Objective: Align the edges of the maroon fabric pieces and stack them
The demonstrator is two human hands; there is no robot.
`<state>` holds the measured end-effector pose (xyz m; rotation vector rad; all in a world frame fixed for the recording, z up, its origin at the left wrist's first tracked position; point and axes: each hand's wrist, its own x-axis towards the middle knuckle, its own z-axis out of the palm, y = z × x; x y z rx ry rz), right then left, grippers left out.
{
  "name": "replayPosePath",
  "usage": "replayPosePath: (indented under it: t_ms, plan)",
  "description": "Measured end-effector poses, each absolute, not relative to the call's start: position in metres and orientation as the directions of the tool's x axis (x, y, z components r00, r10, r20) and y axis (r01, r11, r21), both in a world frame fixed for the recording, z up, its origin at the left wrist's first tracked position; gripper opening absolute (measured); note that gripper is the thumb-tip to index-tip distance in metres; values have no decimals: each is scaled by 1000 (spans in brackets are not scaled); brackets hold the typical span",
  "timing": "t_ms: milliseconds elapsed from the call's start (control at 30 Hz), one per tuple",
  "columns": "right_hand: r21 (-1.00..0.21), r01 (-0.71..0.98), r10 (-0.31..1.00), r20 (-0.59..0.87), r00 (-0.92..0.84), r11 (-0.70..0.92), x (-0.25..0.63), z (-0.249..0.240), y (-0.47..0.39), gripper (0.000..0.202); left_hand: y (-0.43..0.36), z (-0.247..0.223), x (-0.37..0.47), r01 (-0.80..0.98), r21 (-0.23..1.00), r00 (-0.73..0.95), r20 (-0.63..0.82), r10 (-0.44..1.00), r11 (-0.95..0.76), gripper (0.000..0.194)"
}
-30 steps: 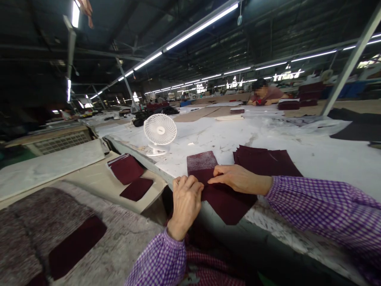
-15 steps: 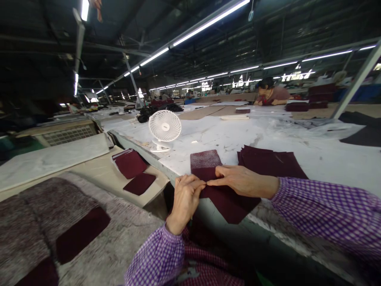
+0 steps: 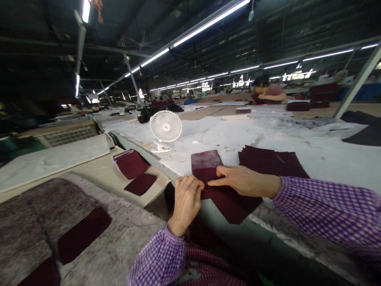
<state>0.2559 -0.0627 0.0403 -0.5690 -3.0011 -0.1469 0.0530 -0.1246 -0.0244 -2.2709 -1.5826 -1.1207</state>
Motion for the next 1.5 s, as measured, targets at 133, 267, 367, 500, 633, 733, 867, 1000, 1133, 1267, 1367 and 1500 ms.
replayPosePath:
  t_ms: [133,267,367,500,633,733,867,1000,1133,1267,1367,1500]
  plan:
    - [100,372,366,75,-928,923,254,44,-66,60,-130,-25,55,909,73,258,675,691,-411,19]
    - [170,370,367,55,-929,913,250,45,-68,63,-132,-25,51,894,32,306,685,661,-448,19]
    - [199,344,338,63,-939,918,249,44,-67,64,-130,-28,41,846,174,259,693,673,-504,19]
    - [242,321,314,66,-947,916,247,44,-64,66,-127,-34,28,764,410,132,657,743,-499,16]
    - [292,293,293,46,-955,910,242,43,-64,68,-124,-38,26,688,551,-7,655,756,-471,14]
    - [248,313,312,47,-949,917,241,42,-62,65,-125,-38,31,665,595,-74,655,752,-452,13]
    - [49,395,390,83,-917,917,244,42,-54,47,-132,-35,43,696,586,-82,640,764,-416,12]
    - [-142,474,485,52,-873,869,245,42,-44,31,-136,-37,57,772,530,-92,640,763,-351,24]
    - [-252,497,513,-5,-858,830,244,47,-42,19,-137,-41,63,804,506,-102,637,764,-314,30]
    - [-296,414,431,-9,-902,860,253,67,-41,24,-136,-40,59,815,481,-73,637,767,-323,38]
    - [-334,476,502,-8,-865,814,271,92,-36,29,-135,-40,52,847,391,4,673,739,-360,49]
    - [-426,598,638,-61,-768,679,311,120,-24,37,-130,-38,41,805,259,218,707,673,-534,44]
